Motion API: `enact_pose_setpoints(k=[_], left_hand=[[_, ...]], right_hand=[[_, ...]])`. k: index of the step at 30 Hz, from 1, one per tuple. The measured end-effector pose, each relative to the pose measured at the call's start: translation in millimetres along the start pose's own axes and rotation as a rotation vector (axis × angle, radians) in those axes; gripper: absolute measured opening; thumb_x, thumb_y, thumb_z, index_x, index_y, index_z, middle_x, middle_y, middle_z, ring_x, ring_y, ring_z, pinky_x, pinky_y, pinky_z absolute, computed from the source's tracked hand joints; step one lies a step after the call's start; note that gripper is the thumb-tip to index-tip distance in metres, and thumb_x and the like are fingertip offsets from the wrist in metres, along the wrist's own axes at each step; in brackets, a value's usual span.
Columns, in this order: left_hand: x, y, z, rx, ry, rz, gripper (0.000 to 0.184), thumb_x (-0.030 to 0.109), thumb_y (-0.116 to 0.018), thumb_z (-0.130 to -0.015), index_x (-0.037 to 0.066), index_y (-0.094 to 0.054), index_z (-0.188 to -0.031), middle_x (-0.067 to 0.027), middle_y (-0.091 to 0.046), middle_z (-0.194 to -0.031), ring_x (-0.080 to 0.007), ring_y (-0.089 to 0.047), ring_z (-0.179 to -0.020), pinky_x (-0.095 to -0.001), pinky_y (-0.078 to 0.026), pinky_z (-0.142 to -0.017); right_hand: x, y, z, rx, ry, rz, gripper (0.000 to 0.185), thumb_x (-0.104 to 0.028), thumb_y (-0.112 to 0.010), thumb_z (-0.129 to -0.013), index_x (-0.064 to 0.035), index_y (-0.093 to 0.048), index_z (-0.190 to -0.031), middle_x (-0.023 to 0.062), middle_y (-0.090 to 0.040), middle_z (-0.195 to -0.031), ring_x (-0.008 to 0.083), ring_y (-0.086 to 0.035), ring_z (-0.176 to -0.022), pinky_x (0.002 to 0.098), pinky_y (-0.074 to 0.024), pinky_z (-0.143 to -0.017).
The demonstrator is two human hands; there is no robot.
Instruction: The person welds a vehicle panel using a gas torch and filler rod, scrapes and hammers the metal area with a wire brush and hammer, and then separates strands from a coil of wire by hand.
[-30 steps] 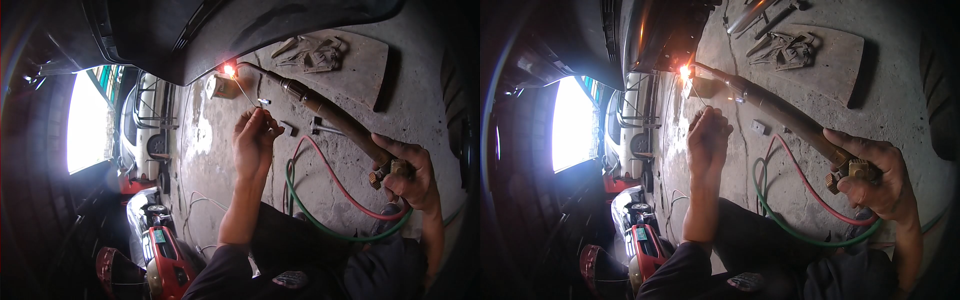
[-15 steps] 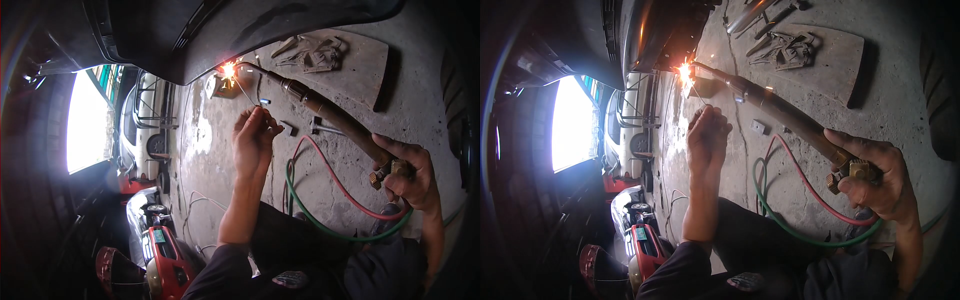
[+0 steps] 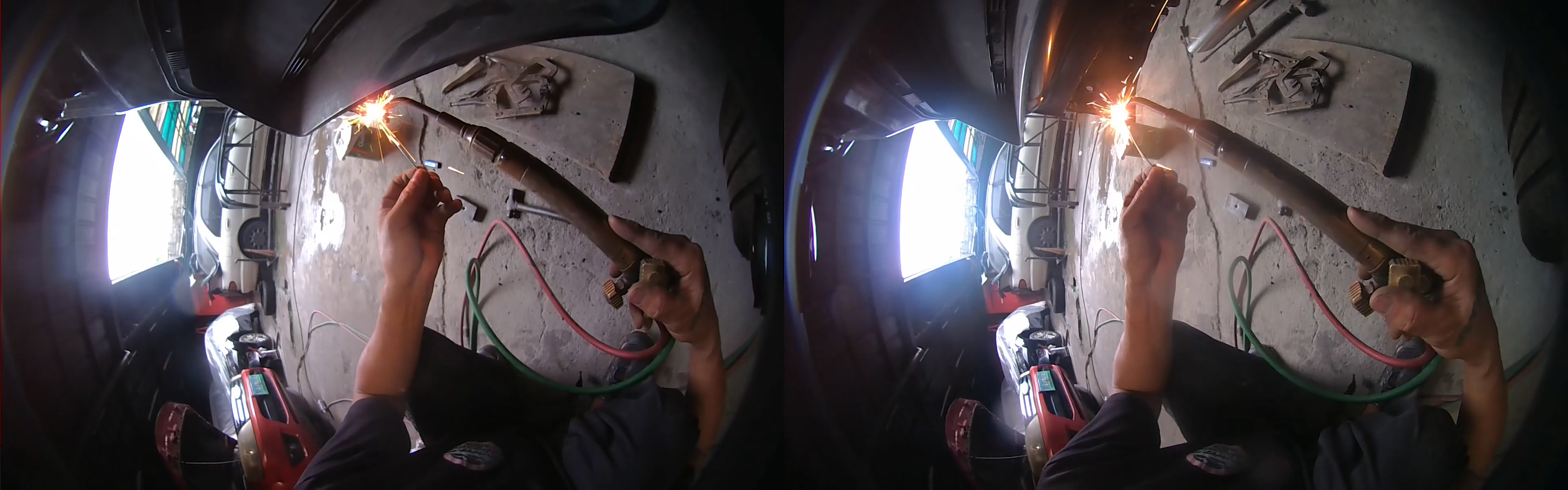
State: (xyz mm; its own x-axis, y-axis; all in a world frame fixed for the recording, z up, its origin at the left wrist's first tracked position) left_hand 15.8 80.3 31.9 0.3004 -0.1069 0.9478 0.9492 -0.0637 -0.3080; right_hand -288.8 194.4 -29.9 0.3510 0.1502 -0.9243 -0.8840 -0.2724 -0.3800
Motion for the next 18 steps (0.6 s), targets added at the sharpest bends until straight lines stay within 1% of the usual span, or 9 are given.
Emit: enact_pose_setpoints(k=[10,18], left_hand=[[0.2,0.0,-0.9,-0.010,0.010,0.017,0.011,0.015,-0.059,-0.100,0.010,-0.068,-0.102,-0.0050,-0.070,-0.098,-0.0165,-0.066,-0.082,-0.0336,-0.054,-0.076],[0.5,2.9,-1.9,-0.006,-0.002,0.014,0.011,0.014,-0.058,-0.100,0.009,-0.068,-0.103,-0.0055,-0.071,-0.097,-0.0170,-0.067,-0.083,-0.0336,-0.055,-0.076]], right_hand=[[-2.2,-1.0,-0.1,-0.015,0.014,0.004,0.068,-0.010,-0.069,-0.074,-0.0048,-0.057,-0.140,0.0071,-0.067,-0.087,0.0065,-0.060,-0.060,0.0223,-0.0517,-0.060],[-1.8,-0.5,-0.4,-0.009,0.007,0.002,0.068,-0.012,-0.070,-0.074,-0.0049,-0.057,-0.140,0.0070,-0.067,-0.086,0.0069,-0.061,-0.061,0.0226,-0.0521,-0.060]])
Point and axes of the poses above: each hand's wrist, its own z-axis away from the middle knuckle, its own y-axis out of the back of the hand, x = y × z, the point moved 5 cm from there along -z, towards the middle knuckle
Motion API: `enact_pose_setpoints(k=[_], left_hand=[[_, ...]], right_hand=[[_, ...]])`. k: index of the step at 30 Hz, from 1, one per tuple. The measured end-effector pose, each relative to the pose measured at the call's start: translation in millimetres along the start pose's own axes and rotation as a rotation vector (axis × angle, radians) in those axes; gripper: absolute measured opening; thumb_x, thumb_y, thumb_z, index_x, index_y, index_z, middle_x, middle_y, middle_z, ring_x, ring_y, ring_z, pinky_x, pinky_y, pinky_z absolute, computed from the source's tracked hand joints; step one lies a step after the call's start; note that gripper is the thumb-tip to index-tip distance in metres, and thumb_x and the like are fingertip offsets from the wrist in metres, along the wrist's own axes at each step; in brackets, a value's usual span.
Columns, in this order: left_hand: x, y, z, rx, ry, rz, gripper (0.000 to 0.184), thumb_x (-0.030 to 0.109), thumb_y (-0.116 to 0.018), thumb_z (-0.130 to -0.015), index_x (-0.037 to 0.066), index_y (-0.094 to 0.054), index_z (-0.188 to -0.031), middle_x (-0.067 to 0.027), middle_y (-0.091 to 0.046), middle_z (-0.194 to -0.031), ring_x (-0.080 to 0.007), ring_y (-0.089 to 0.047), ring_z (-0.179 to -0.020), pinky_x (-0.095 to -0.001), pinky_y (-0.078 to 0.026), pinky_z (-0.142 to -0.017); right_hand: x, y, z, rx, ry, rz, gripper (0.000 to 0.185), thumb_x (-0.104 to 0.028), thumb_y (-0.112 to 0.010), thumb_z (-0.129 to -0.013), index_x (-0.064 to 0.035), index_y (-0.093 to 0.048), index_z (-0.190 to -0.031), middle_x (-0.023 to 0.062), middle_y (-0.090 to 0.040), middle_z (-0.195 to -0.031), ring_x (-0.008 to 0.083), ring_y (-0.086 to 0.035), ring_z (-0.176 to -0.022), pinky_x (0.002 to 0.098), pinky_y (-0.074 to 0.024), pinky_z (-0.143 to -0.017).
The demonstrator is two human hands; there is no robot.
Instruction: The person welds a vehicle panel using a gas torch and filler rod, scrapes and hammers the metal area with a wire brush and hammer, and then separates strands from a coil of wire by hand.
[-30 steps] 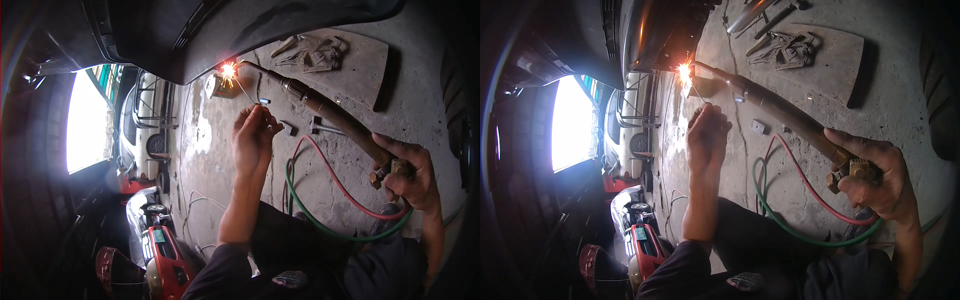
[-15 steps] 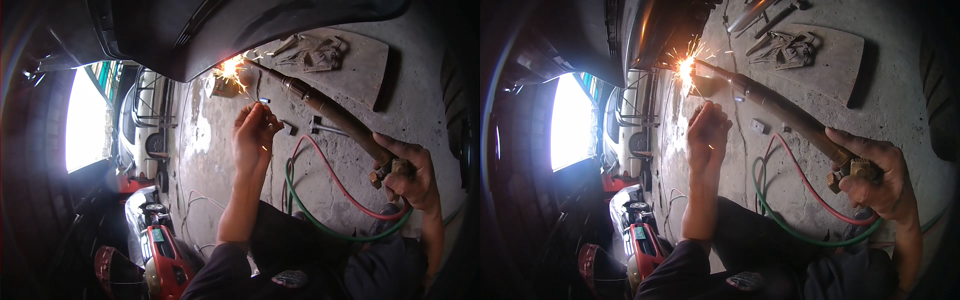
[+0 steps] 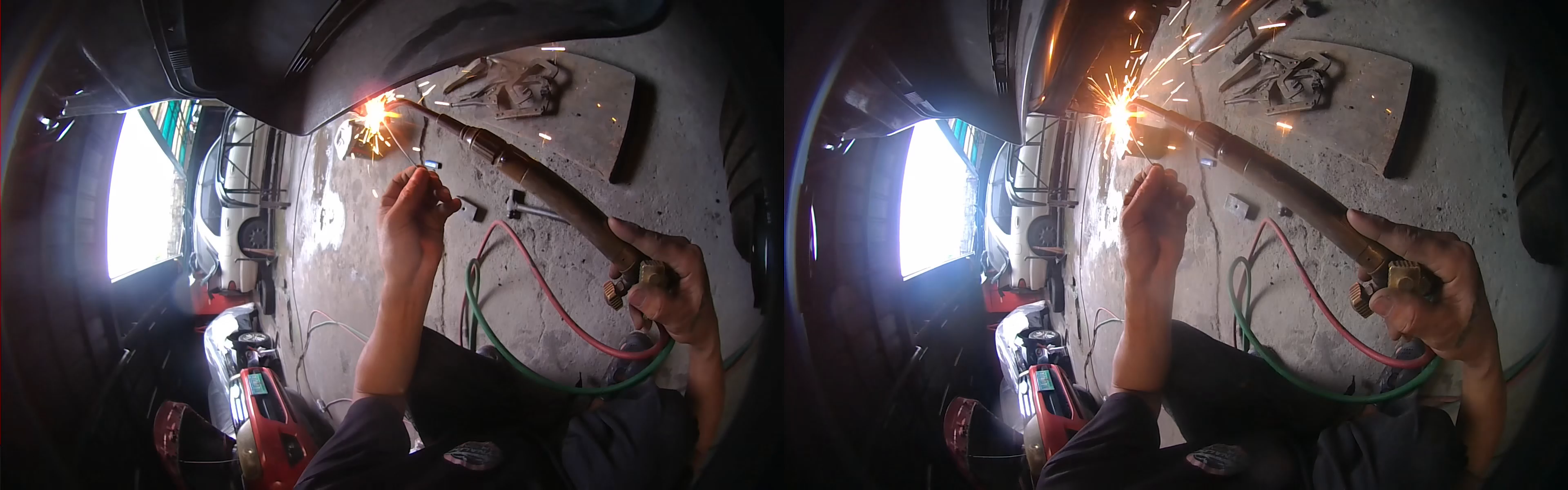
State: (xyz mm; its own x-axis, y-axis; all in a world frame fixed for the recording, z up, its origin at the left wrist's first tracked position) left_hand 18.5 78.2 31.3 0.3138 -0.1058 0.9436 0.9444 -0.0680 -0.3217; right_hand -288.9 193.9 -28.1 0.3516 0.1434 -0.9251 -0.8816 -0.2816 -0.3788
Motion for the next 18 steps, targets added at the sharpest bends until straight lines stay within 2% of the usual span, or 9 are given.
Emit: enact_pose_setpoints(k=[3,6,18], left_hand=[[-0.3,-1.5,-0.9,-0.006,0.009,0.012,0.011,0.014,-0.058,-0.100,0.008,-0.067,-0.104,-0.0058,-0.071,-0.097,-0.0173,-0.067,-0.083,-0.0334,-0.055,-0.077],[-0.1,-2.0,-2.8,0.061,-0.008,0.026,0.009,0.012,-0.060,-0.099,0.004,-0.062,-0.103,-0.0073,-0.066,-0.091,-0.0169,-0.066,-0.078,-0.0361,-0.058,-0.072],[0.0,-2.5,-2.8,0.072,-0.009,0.038,0.008,0.012,-0.060,-0.099,0.005,-0.062,-0.102,-0.0069,-0.066,-0.090,-0.0165,-0.066,-0.078,-0.0366,-0.057,-0.073]], right_hand=[[2.6,0.2,-0.1,0.001,0.012,-0.010,0.068,-0.013,-0.070,-0.074,-0.0050,-0.056,-0.140,0.0069,-0.067,-0.086,0.0068,-0.061,-0.061,0.0224,-0.0519,-0.060],[1.6,0.2,0.0,-0.002,0.003,-0.015,0.068,-0.013,-0.070,-0.074,-0.0050,-0.056,-0.140,0.0068,-0.067,-0.086,0.0066,-0.060,-0.060,0.0223,-0.0517,-0.060],[1.1,0.5,-0.1,0.005,0.001,-0.004,0.068,-0.012,-0.069,-0.073,-0.0047,-0.057,-0.140,0.0068,-0.067,-0.086,0.0064,-0.060,-0.061,0.0221,-0.0513,-0.060]])
Point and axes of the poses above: each hand's wrist, its own z-axis away from the middle knuckle, its own y-axis out of the back of the hand, x = y × z, the point moved 5 cm from there along -z, towards the middle knuckle
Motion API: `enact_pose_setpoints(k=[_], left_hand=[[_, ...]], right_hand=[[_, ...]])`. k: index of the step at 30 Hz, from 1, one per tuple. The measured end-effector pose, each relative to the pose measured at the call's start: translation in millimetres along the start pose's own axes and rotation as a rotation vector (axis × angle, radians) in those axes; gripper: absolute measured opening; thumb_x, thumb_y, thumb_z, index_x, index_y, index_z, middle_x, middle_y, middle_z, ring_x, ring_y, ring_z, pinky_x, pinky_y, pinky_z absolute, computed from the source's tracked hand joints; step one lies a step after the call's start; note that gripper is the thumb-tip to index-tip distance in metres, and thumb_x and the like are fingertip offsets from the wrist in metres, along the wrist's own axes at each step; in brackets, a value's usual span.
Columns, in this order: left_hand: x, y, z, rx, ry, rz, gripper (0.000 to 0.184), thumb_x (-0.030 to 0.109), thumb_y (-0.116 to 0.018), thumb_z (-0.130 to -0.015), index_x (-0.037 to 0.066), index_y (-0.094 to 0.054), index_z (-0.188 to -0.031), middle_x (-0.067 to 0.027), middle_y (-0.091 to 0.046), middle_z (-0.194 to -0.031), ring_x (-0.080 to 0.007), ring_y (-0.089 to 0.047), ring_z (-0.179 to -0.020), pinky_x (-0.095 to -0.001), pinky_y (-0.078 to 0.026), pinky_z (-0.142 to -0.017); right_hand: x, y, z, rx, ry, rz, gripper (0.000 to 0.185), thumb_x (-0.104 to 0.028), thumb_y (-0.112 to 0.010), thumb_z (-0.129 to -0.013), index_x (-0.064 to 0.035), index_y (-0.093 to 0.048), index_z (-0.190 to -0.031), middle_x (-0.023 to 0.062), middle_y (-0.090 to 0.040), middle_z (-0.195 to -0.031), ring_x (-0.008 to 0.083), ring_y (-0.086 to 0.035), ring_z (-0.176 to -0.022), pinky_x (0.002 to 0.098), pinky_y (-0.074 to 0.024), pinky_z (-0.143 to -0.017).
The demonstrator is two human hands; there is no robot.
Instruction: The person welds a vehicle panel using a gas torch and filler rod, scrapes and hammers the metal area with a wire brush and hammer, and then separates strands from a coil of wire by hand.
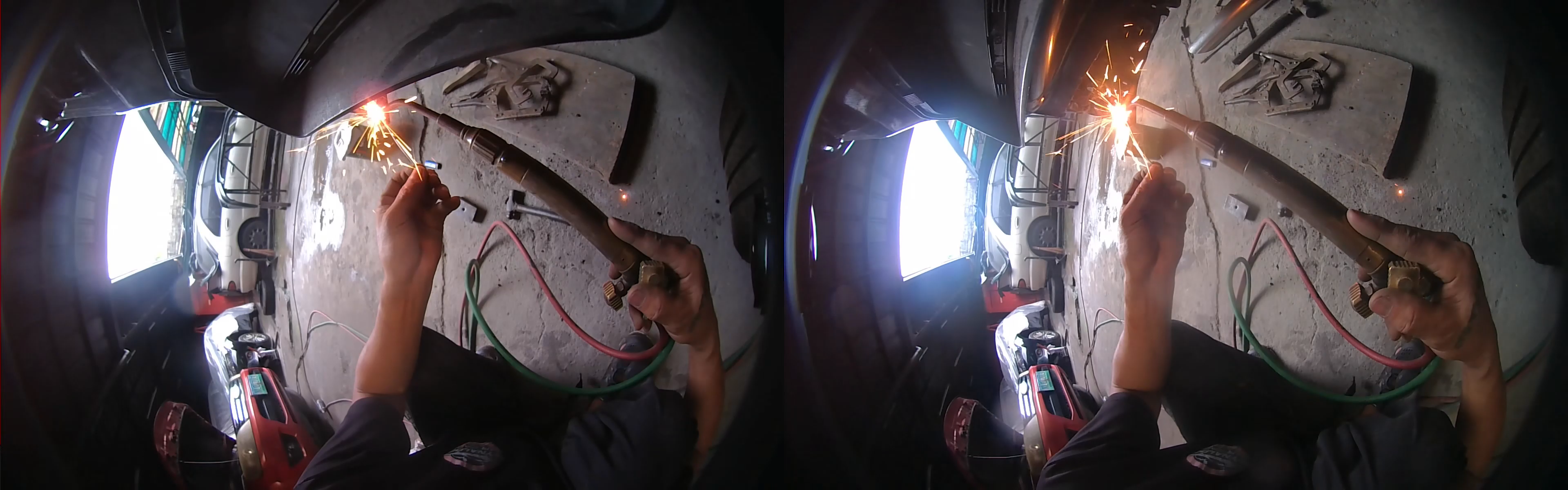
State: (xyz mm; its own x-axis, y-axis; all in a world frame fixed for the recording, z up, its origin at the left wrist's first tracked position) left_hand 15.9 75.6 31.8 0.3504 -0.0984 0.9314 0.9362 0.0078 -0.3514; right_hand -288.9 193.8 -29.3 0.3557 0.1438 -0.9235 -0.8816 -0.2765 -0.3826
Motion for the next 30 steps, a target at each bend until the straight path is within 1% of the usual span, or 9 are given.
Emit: enact_pose_setpoints(k=[6,9,15,18,22,30], left_hand=[[0.6,0.5,-0.9,-0.020,0.006,0.000,0.008,0.012,-0.060,-0.099,0.006,-0.061,-0.103,-0.0068,-0.066,-0.091,-0.0164,-0.066,-0.078,-0.0354,-0.057,-0.072],[0.9,1.5,-0.9,-0.077,0.023,-0.010,0.010,0.013,-0.060,-0.099,0.008,-0.068,-0.103,-0.0064,-0.070,-0.097,-0.0167,-0.065,-0.083,-0.0321,-0.053,-0.078],[0.2,4.6,-3.1,-0.105,0.017,0.034,0.011,0.013,-0.059,-0.099,0.008,-0.068,-0.104,-0.0070,-0.070,-0.098,-0.0172,-0.065,-0.084,-0.0325,-0.053,-0.078],[1.1,4.3,-2.6,-0.075,0.020,0.006,0.011,0.013,-0.059,-0.099,0.008,-0.068,-0.104,-0.0072,-0.070,-0.099,-0.0172,-0.065,-0.084,-0.0331,-0.053,-0.078],[1.8,3.6,-5.0,-0.105,-0.006,-0.002,0.012,0.013,-0.059,-0.099,0.007,-0.068,-0.104,-0.0069,-0.071,-0.099,-0.0173,-0.065,-0.085,-0.0334,-0.053,-0.079],[1.4,3.3,-4.1,-0.126,0.023,0.022,0.013,0.013,-0.058,-0.100,0.007,-0.068,-0.104,-0.0067,-0.070,-0.099,-0.0173,-0.065,-0.085,-0.0332,-0.052,-0.080]], right_hand=[[0.0,0.0,0.1,0.003,-0.007,0.004,0.069,-0.012,-0.069,-0.073,-0.0045,-0.056,-0.140,0.0070,-0.068,-0.086,0.0063,-0.060,-0.060,0.0223,-0.0514,-0.060],[0.0,-0.1,-0.1,0.000,-0.008,0.002,0.069,-0.011,-0.068,-0.073,-0.0044,-0.056,-0.140,0.0070,-0.067,-0.086,0.0062,-0.059,-0.059,0.0223,-0.0512,-0.059],[0.1,-1.1,-0.7,-0.002,-0.005,-0.007,0.068,-0.011,-0.068,-0.073,-0.0042,-0.056,-0.140,0.0065,-0.067,-0.085,0.0058,-0.058,-0.057,0.0224,-0.0504,-0.058],[0.4,-1.3,-0.4,-0.002,-0.006,-0.013,0.068,-0.011,-0.068,-0.074,-0.0040,-0.056,-0.141,0.0064,-0.067,-0.086,0.0057,-0.057,-0.057,0.0224,-0.0499,-0.058],[0.5,-1.7,-0.5,-0.009,0.003,-0.008,0.067,-0.012,-0.069,-0.075,-0.0038,-0.055,-0.141,0.0064,-0.066,-0.086,0.0056,-0.057,-0.057,0.0224,-0.0498,-0.057],[0.0,-1.9,0.2,0.000,-0.002,-0.019,0.069,-0.012,-0.069,-0.074,-0.0038,-0.055,-0.141,0.0073,-0.067,-0.089,0.0062,-0.059,-0.059,0.0219,-0.0515,-0.059]])
Point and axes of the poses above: each hand's wrist, its own z-axis away from the middle knuckle, its own y-axis out of the back of the hand, x = y × z, the point moved 5 cm from there along -z, towards the middle knuckle
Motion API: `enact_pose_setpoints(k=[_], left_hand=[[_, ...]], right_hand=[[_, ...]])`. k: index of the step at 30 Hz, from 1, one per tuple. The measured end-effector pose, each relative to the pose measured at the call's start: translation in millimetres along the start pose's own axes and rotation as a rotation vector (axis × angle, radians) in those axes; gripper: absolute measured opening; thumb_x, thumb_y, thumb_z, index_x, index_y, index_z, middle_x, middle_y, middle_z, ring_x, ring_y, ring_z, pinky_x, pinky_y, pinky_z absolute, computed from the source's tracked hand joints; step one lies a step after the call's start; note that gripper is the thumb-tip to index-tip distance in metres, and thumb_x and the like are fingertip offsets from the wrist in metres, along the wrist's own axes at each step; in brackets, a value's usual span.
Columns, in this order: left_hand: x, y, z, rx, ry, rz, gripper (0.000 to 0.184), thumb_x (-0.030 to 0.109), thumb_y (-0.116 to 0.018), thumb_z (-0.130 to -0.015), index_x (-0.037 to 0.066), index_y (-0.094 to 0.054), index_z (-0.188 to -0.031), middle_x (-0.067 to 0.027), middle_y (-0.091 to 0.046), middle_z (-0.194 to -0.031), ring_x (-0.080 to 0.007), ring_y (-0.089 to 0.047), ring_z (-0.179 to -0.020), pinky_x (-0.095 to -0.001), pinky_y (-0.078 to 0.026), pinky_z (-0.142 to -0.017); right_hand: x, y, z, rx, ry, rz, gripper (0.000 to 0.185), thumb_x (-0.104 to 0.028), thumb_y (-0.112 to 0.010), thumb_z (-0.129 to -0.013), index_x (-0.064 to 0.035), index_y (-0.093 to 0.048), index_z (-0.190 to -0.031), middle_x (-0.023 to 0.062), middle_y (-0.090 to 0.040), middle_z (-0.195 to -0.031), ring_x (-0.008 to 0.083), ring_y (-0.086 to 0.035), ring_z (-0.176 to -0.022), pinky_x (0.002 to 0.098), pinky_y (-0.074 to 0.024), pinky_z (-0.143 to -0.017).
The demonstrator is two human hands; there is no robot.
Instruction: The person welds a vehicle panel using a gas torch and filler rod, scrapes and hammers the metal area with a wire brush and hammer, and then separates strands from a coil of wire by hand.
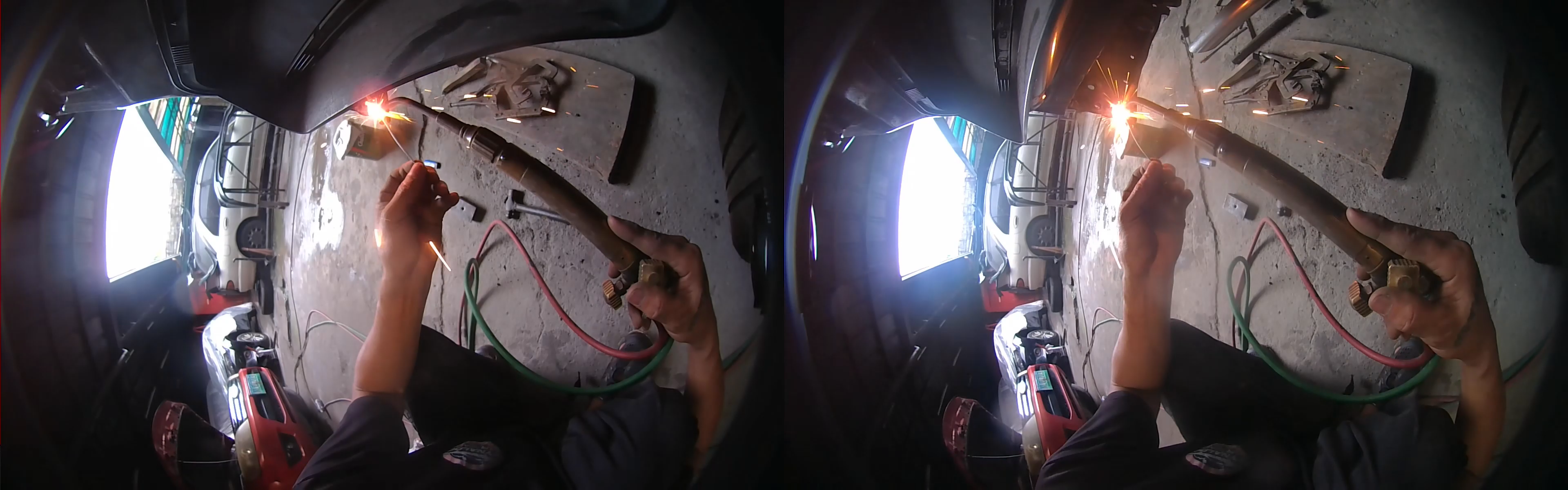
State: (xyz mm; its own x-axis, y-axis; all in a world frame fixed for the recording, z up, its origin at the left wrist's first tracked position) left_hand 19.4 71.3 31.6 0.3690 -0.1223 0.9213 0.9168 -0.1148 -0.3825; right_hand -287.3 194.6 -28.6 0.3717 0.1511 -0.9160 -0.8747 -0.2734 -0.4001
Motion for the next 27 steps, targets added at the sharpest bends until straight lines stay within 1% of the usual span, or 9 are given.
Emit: enact_pose_setpoints(k=[7,12,18,27], left_hand=[[3.1,1.8,-2.1,-0.005,-0.014,0.006,0.013,0.012,-0.057,-0.100,0.006,-0.068,-0.104,-0.0075,-0.070,-0.099,-0.0171,-0.064,-0.086,-0.0330,-0.052,-0.080],[0.0,2.2,-2.4,-0.036,0.012,0.027,0.013,0.012,-0.057,-0.100,0.006,-0.068,-0.106,-0.0075,-0.069,-0.101,-0.0175,-0.064,-0.087,-0.0335,-0.052,-0.081],[-0.1,5.1,-2.5,-0.004,-0.005,0.004,0.014,0.012,-0.058,-0.099,0.006,-0.067,-0.107,-0.0073,-0.069,-0.103,-0.0175,-0.063,-0.086,-0.0336,-0.052,-0.082],[-2.4,-0.1,-0.6,0.005,0.004,-0.015,0.011,0.012,-0.058,-0.100,0.008,-0.067,-0.105,-0.0054,-0.071,-0.098,-0.0165,-0.065,-0.084,-0.0335,-0.052,-0.079]], right_hand=[[-0.1,-0.6,0.4,0.003,-0.034,-0.004,0.070,-0.012,-0.069,-0.072,-0.0040,-0.056,-0.141,0.0086,-0.067,-0.091,0.0075,-0.061,-0.061,0.0227,-0.0527,-0.062],[0.5,-1.2,0.5,0.008,-0.010,-0.006,0.068,-0.012,-0.069,-0.074,-0.0039,-0.056,-0.141,0.0078,-0.067,-0.090,0.0078,-0.061,-0.061,0.0225,-0.0529,-0.062],[-2.0,-1.3,0.1,-0.010,-0.030,-0.011,0.066,-0.010,-0.068,-0.076,-0.0042,-0.056,-0.141,0.0083,-0.066,-0.091,0.0075,-0.062,-0.063,0.0222,-0.0537,-0.061],[1.3,-0.5,-0.8,0.007,-0.005,-0.007,0.067,-0.010,-0.068,-0.075,-0.0046,-0.055,-0.141,0.0078,-0.067,-0.091,0.0067,-0.061,-0.061,0.0220,-0.0524,-0.059]])
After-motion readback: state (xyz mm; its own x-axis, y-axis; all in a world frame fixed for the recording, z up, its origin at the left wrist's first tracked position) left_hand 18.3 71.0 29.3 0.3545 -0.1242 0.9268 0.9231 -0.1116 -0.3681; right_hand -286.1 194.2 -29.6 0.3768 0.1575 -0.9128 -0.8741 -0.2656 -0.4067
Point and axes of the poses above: each hand's wrist, its own z-axis away from the middle knuckle, its own y-axis out of the back of the hand, x = y × z, the point moved 5 cm from there along -z, towards the middle knuckle
